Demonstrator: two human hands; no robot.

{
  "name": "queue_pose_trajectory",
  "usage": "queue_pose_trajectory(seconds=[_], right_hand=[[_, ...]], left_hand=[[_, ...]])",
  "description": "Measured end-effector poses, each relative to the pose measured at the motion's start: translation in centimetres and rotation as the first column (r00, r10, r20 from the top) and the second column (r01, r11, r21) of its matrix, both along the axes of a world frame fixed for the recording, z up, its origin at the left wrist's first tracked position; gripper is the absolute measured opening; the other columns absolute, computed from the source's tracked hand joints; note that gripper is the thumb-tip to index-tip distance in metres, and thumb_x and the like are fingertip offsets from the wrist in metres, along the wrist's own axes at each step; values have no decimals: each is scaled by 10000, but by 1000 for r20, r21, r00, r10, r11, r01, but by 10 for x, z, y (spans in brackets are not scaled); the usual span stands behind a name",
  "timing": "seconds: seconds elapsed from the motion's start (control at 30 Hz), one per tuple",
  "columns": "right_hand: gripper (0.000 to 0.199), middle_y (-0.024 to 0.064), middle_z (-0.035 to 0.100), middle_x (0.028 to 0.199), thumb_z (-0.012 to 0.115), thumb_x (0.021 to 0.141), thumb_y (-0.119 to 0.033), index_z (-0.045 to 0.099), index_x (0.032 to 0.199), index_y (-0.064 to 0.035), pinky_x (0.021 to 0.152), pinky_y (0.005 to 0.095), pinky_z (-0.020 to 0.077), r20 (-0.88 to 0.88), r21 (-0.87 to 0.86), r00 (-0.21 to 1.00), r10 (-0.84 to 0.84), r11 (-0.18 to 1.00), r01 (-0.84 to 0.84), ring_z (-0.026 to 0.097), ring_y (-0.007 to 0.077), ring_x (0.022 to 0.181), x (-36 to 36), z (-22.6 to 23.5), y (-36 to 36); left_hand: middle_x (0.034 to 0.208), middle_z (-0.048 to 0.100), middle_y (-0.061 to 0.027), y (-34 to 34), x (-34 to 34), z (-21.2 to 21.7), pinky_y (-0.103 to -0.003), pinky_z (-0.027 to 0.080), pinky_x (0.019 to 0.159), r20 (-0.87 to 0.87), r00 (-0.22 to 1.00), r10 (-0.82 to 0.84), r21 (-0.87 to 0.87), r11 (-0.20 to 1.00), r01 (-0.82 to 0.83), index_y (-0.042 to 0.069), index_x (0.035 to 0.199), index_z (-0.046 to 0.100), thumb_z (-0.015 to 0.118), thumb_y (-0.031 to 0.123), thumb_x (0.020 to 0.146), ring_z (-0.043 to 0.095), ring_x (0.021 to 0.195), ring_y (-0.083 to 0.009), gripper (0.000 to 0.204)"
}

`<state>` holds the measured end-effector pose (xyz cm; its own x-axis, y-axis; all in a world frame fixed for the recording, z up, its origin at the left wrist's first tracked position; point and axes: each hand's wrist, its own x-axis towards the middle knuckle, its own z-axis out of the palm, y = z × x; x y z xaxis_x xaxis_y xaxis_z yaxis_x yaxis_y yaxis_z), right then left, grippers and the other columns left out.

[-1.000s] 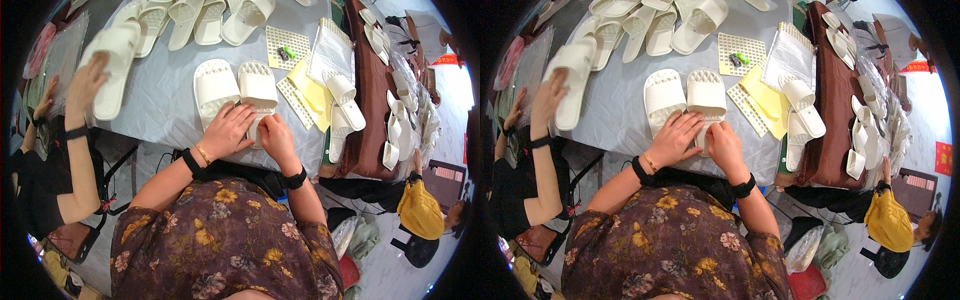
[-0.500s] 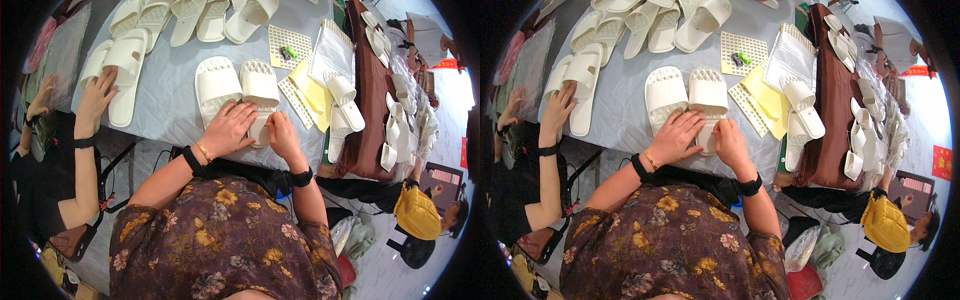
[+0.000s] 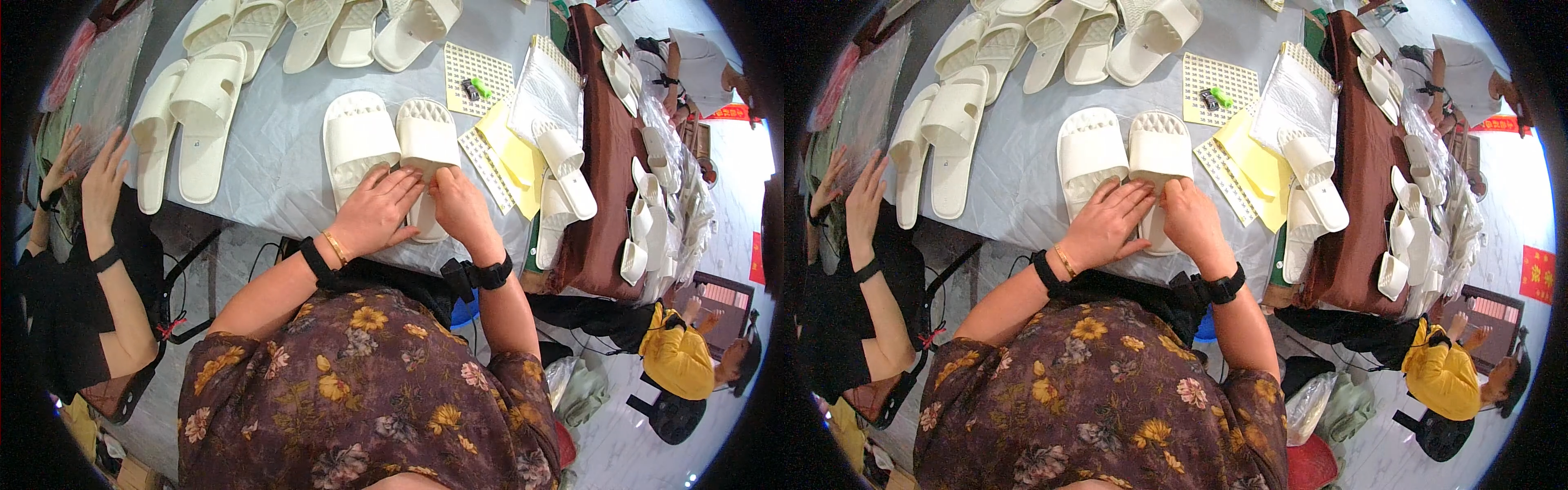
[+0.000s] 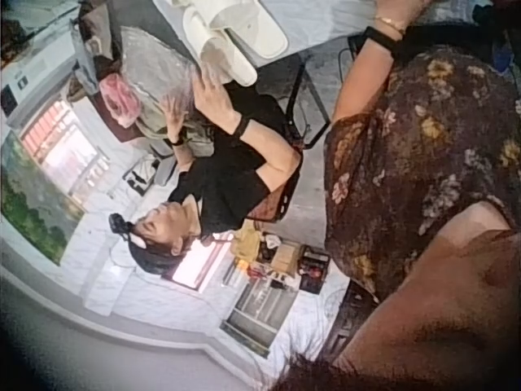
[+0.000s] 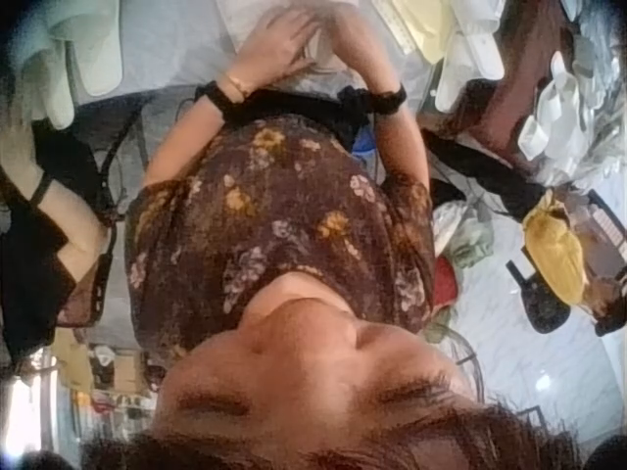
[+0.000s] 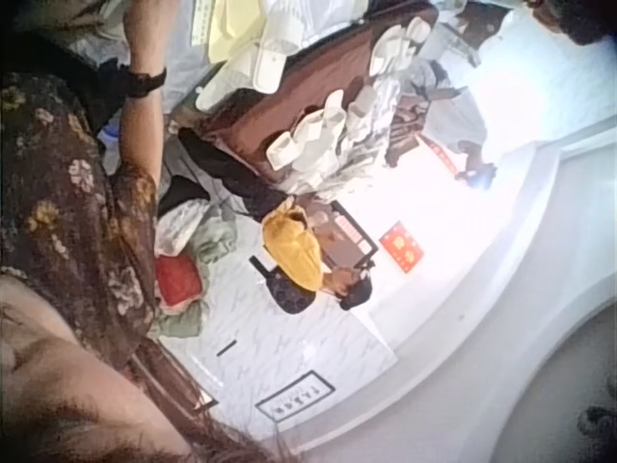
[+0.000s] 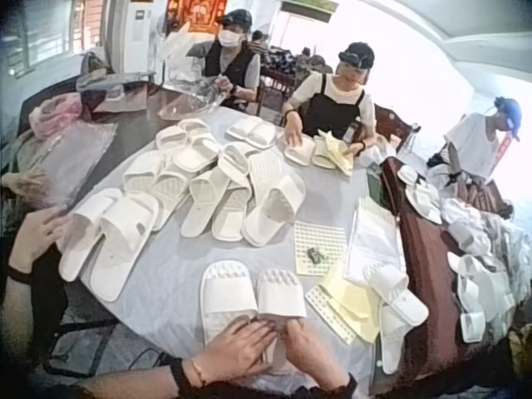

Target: The recorder inspects and stacks white slippers at a manufacturing station.

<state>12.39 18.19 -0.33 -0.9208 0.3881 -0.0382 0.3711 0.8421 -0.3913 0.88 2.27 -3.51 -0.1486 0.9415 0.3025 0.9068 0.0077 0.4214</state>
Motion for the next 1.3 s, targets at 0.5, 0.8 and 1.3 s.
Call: queue_pose_trajectory(seconds=[0.5, 0.8, 1.3], right_hand=[[91, 179, 604, 900, 596, 877, -93, 543, 923, -36, 691, 479, 488, -150, -46, 975, -164, 986, 158, 605, 397, 817, 5, -7, -9], [143, 157, 606, 871, 643, 867, -113, 550, 950, -43, 677, 453, 498, -225, -66, 937, -268, 963, 260, 617, 367, 785, 9, -19, -11], [192, 131, 603, 860, 654, 863, -115, 566, 1019, -45, 660, 411, 501, -271, -172, 906, -324, 943, 285, 616, 320, 745, 22, -25, -12]], left_hand=[[1381, 526, -123, 1, 1, -2, -453, 288, 1146, 9, 1000, 5, 14, 1000, -6, 15, 1325, 543, 679, 434, 821, 414, 1354, -247, 669], [1414, 500, -114, 1, 1, 1, -450, 288, 1146, -2, 1000, 7, 4, 1000, -7, 14, 1320, 543, 673, 437, 833, 404, 1361, -243, 658], [1416, 498, -106, 0, 2, 5, -454, 286, 1147, 1, 1000, 0, 5, 1000, 0, 17, 1319, 538, 690, 427, 823, 408, 1358, -248, 661]])
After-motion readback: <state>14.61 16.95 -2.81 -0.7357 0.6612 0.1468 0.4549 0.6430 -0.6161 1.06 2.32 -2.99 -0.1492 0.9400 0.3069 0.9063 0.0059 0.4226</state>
